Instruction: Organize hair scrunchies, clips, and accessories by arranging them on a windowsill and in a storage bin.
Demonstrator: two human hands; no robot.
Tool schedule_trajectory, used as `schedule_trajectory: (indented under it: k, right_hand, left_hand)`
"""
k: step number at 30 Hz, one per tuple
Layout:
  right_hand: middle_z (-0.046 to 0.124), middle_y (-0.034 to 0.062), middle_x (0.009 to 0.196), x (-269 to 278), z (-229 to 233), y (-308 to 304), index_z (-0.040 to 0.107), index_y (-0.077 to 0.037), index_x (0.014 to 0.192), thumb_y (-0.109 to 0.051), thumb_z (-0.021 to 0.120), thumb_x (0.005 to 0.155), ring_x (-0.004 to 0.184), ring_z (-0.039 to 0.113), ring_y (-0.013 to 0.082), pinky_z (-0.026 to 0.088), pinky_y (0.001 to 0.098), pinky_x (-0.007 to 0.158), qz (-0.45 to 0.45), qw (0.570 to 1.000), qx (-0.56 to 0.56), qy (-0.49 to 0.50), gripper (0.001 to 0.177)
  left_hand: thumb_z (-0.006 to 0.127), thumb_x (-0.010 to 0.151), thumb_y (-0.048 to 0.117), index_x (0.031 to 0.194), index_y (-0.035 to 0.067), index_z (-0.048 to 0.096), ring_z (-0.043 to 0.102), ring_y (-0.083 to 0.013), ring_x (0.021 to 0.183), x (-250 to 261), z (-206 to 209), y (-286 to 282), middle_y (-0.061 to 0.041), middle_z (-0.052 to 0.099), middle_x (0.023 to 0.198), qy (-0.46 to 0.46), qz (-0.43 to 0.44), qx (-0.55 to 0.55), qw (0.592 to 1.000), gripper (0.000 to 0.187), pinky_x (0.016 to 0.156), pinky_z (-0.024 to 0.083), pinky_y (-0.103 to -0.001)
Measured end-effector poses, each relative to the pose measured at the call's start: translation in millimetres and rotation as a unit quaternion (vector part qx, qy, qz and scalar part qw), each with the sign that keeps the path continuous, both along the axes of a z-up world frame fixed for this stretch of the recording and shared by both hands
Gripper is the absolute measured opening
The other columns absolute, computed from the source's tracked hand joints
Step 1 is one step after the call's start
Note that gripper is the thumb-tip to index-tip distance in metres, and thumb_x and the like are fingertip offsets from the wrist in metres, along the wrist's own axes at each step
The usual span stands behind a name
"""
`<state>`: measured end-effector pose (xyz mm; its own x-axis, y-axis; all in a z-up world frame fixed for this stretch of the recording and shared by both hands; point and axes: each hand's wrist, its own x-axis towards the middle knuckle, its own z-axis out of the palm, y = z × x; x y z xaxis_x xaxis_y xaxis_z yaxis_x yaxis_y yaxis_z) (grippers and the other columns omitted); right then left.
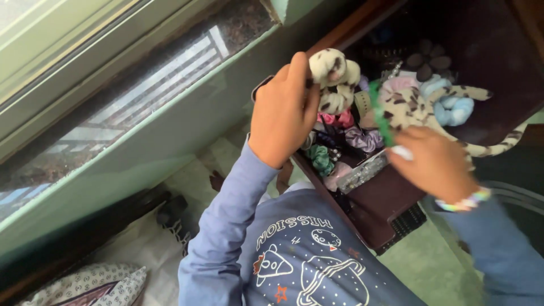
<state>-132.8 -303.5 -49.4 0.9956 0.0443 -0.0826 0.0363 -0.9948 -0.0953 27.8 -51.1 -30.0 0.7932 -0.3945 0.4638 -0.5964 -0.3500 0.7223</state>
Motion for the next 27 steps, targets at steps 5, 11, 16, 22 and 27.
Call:
schedule_trajectory:
  k: [5,11,16,22,27]
  right_hand:
    - [0.071,0.0072,0.094,-25,31,-56,0.075,-0.001,0.102,-0.024,0.072,0.095,0.071,0.069,0.0198,0.052,0.0344,0.061,-0.142,0.967,0.198,0.074,0.024]
    - [0.07,0.0054,0.09,-26,45,-60,0.075,0.001,0.106,-0.015,0.069,0.095,0.076,0.066,0.0106,0.05,0.0266,0.066,-0.134,0.937,0.313,0.083,0.021]
    - [0.072,0.0058,0.091,-25,46,-58,0.074,0.003,0.103,-0.016,0.07,0.094,0.079,0.07,0.0111,0.053,0.0264,0.069,-0.119,0.943,0.304,0.067,0.021]
    - [0.071,0.0093,0.093,-18,49,-39,0.072,0.005,0.107,-0.018,0.075,0.093,0.076,0.07,0.0166,0.053,0.0294,0.063,-0.085,0.976,0.199,0.021,0.026]
    - [0.071,0.0094,0.093,-8,46,-16,0.073,0.001,0.106,-0.027,0.076,0.093,0.075,0.07,0.0214,0.053,0.0312,0.066,-0.043,0.991,0.129,-0.008,0.03]
  left_hand:
    - [0.067,0.092,0.006,0.114,0.0,0.046,0.064,-0.0426,0.079,2,-21,-14,-0.021,0.065,0.092,-0.006,-0.009,0.019,1.0,0.031,0.064,0.048,-0.051]
    - [0.068,0.087,0.007,0.113,-0.002,0.046,0.064,-0.0443,0.077,-4,-42,-25,-0.022,0.066,0.089,0.012,-0.02,0.04,0.999,0.035,0.063,0.048,-0.053]
    - [0.068,0.087,0.007,0.111,-0.001,0.046,0.064,-0.0445,0.077,-7,-46,-24,-0.021,0.065,0.085,0.016,-0.026,0.032,0.999,0.034,0.064,0.048,-0.054]
    - [0.067,0.089,0.008,0.104,0.001,0.046,0.064,-0.0439,0.078,-9,-64,-32,-0.021,0.065,0.082,0.037,-0.028,0.039,0.998,0.027,0.067,0.049,-0.054]
    - [0.066,0.09,0.008,0.102,0.0,0.045,0.064,-0.0437,0.077,-16,-41,-15,-0.021,0.064,0.082,0.032,-0.017,-0.004,0.999,0.026,0.066,0.049,-0.054]
